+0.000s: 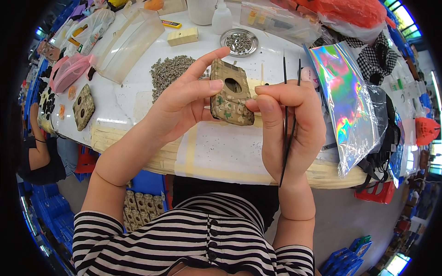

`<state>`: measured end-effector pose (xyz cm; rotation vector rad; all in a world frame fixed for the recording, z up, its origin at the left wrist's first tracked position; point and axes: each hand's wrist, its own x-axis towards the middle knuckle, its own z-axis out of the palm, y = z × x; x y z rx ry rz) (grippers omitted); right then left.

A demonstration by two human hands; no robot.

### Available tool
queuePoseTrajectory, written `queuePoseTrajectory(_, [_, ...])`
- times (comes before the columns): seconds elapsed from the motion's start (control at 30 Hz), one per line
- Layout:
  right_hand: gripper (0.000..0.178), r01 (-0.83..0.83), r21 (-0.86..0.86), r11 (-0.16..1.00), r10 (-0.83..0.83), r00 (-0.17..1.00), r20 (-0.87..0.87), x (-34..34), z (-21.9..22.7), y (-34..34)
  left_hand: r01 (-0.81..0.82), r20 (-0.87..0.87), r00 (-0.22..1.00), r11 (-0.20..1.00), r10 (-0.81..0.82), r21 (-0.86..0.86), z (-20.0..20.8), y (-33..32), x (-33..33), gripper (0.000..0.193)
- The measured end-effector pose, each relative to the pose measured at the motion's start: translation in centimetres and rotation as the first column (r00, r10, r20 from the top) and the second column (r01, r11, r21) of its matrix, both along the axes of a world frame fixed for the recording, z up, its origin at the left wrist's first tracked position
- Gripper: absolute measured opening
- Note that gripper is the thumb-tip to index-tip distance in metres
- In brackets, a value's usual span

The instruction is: The person uses tweezers to place small decorative components onto iridescent sheets, then picks up a camo-patterned toy tank piece from a bin and applies small parts to its surface with the tweezers.

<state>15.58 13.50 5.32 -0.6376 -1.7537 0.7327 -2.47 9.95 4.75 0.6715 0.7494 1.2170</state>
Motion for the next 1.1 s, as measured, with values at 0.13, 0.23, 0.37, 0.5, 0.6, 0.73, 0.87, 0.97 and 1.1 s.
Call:
queuePoseTrajectory(0.13, [0.002,0.001,0.011,1.0,-0.001,1.0,0.01,0.1,0.1,0.0,-0.001,-0.003,1.0,1.0,0.001,0.0,0.0,0.1,0.0,0.078])
queuePoseTrajectory(0.23, [0.003,-0.003,0.021,1.0,0.003,1.0,0.017,0.2,-0.1,0.1,-0.002,-0.008,1.0,1.0,0.002,0.002,0.1,0.1,0.1,0.078])
queuePoseTrajectory(0.37, [0.005,0.001,-0.029,1.0,-0.002,1.0,-0.027,-0.1,-0.1,-0.1,-0.009,-0.017,1.0,1.0,0.009,-0.005,0.0,0.0,0.0,0.078])
queuePoseTrajectory(0.5, [0.008,0.035,-0.102,0.994,-0.043,0.996,-0.083,0.5,0.1,-0.2,-0.007,-0.014,1.0,1.0,0.007,0.005,0.1,0.0,0.1,0.078])
queuePoseTrajectory(0.6, [0.01,0.117,-0.164,0.98,-0.146,0.972,-0.184,0.9,0.4,-0.4,-0.014,-0.015,1.0,1.0,0.014,0.01,0.3,0.0,0.1,0.077])
queuePoseTrajectory(0.73, [0.006,0.349,0.118,0.93,-0.356,0.933,0.044,2.7,-0.6,0.5,-0.036,-0.002,0.999,0.999,0.036,0.016,0.3,0.0,0.0,0.075])
queuePoseTrajectory(0.87, [0.008,0.347,0.336,0.876,-0.441,0.858,0.263,3.0,-1.6,1.1,-0.064,0.006,0.998,0.997,0.064,0.044,-0.3,0.3,-0.7,0.07])
queuePoseTrajectory(0.97, [0.011,0.292,0.355,0.888,-0.417,0.836,0.357,2.8,-1.9,1.2,-0.08,-0.087,0.992,0.992,0.089,0.101,-0.7,0.7,-0.9,0.063])
queuePoseTrajectory(1.1, [0.014,0.255,0.353,0.9,-0.394,0.823,0.41,2.7,-2.3,1.2,-0.09,-0.077,0.992,0.986,0.102,0.137,-1.2,1.2,-1.4,0.059])
